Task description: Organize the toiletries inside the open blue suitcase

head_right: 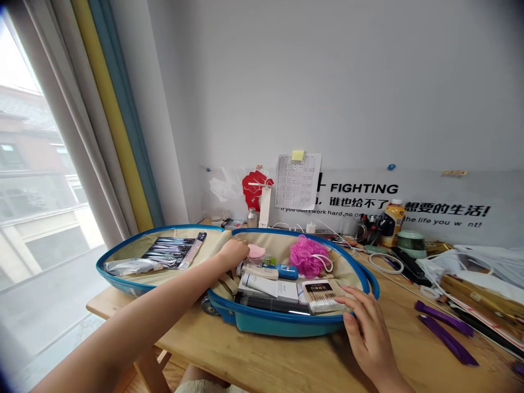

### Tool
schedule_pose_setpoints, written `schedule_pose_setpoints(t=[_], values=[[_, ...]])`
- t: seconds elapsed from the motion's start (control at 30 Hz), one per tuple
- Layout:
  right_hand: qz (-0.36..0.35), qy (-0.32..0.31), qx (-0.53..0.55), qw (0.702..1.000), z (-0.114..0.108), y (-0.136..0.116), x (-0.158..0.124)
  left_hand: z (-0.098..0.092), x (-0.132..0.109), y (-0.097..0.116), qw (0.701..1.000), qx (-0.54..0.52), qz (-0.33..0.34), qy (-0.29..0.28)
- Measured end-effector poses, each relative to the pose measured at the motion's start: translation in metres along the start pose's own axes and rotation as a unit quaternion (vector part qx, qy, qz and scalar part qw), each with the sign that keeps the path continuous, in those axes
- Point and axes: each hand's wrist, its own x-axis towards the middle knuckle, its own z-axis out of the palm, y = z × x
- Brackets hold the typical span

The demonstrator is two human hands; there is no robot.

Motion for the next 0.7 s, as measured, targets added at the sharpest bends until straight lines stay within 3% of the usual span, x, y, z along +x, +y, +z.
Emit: schedule_pose_setpoints(t=[0.23,0.5,0.6,0.7], values=[[0.004,-0.002,0.002,1.000,0.001,0.002,-0.001,0.008,-0.007,-0.004,0.999,-0.031,0.011,-0.009],[-0.020,0.011,-0.010,1.000,0.003,0.005,-0.001,-0.003,-0.024,-0.008,0.993,-0.086,-0.016,0.076],[-0.019,0.006,-0.011,1.000,0.001,0.005,-0.001,-0.011,-0.039,-0.028,0.988,-0.092,-0.060,0.104],[-0.024,0.000,-0.012,1.000,0.000,0.004,0.000,-0.016,-0.061,-0.066,0.981,-0.085,-0.142,0.101]])
